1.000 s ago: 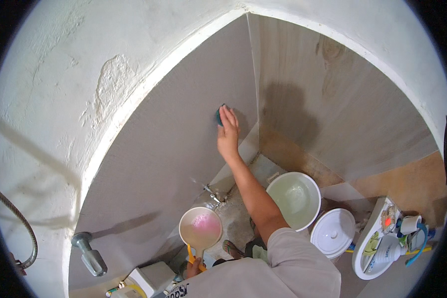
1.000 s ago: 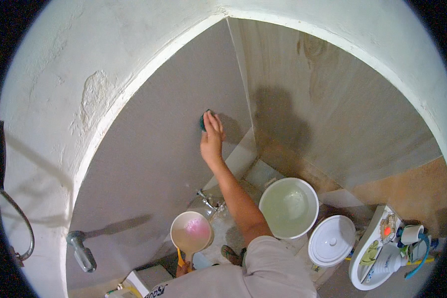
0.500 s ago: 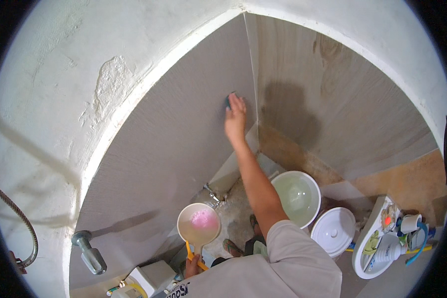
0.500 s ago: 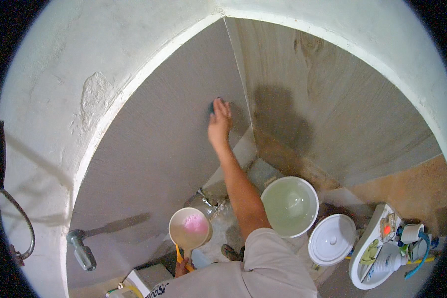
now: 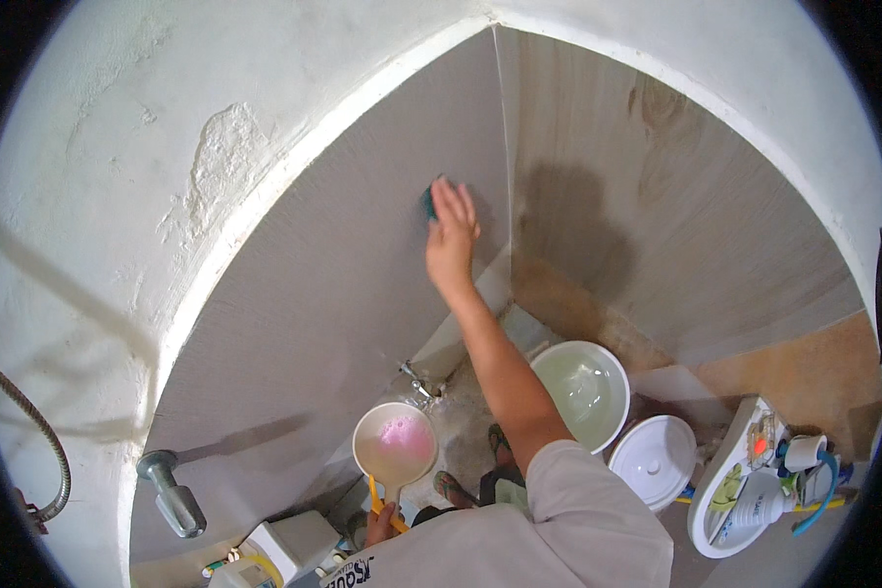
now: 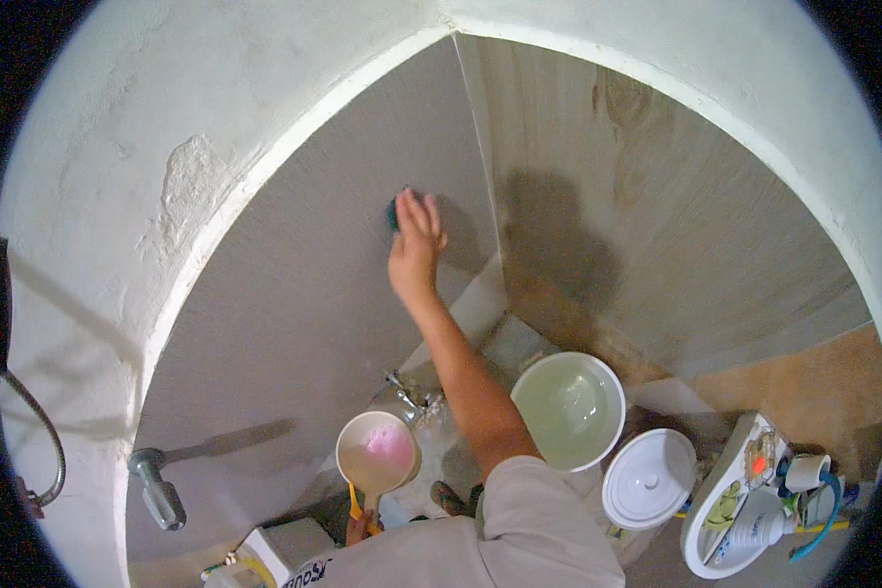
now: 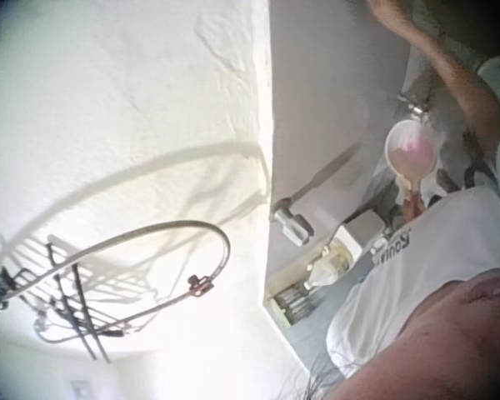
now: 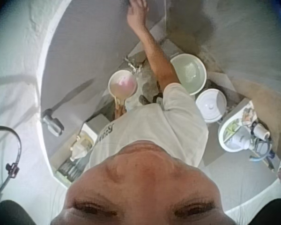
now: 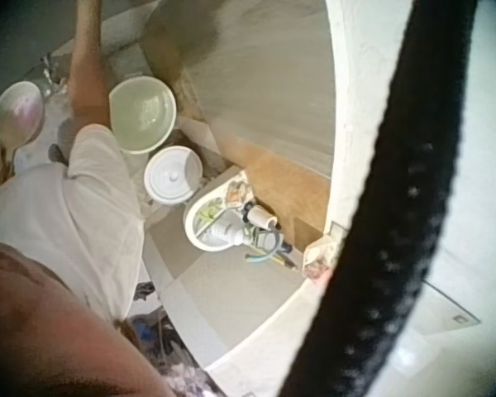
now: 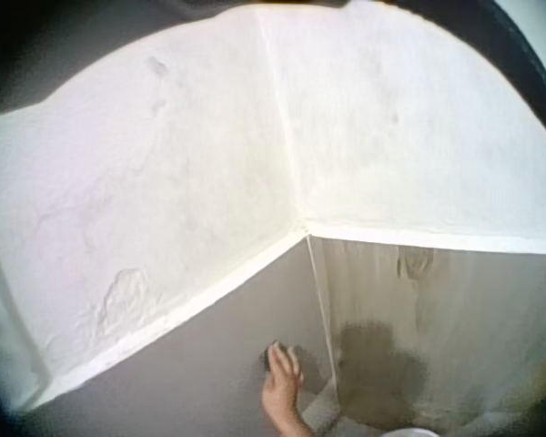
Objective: The person dips a sponge into a bucket of soapy water, scrubs the tiled bathroom walls, and uses a yellow scraper tool on the tiles and around the faucet.
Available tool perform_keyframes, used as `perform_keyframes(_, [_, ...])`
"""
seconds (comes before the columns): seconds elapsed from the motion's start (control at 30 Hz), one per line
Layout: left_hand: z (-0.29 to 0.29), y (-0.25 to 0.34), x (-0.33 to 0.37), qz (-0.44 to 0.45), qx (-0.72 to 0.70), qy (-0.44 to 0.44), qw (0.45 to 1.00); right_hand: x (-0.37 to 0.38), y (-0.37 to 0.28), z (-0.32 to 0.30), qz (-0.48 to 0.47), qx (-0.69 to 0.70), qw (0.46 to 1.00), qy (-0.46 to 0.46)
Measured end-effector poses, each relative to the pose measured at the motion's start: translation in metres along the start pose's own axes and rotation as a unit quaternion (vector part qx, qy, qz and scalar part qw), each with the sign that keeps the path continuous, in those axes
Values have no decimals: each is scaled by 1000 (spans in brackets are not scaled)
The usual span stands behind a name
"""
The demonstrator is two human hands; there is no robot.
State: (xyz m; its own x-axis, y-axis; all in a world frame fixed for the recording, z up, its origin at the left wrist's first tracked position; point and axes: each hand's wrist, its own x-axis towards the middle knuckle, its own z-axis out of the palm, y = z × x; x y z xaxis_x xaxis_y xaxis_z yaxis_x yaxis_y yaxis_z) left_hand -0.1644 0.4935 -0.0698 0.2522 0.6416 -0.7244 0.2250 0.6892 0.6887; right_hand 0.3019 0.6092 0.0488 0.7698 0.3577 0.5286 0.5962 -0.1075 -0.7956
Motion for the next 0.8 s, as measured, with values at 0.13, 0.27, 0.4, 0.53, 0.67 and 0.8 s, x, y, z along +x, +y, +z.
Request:
perform_keyframes(0.13, [-2, -1, 1, 1, -9, -12, 1000, -8, -4, 6, -3, 11, 1000, 15])
perform_keyframes(0.27, [8, 2, 3, -10, -5, 10, 1000, 5, 7, 0, -35, -41, 998, -20])
perform_keyframes(0.4, [5, 1, 6, -1, 20, -7, 1000, 39, 31, -1, 28, 74, 994, 73])
perform_keyframes(0.53, [11, -5, 3, 13, -47, -6, 999, -34, -54, 29, -140, 157, 977, -35])
perform_keyframes(0.67, [38, 25, -17, 9, 42, 51, 998, 17, -32, 22, -181, 154, 971, 18])
perform_keyframes(0.8, [14, -10, 1, 31, -51, 21, 998, 115, 4, -11, -92, 113, 980, 135])
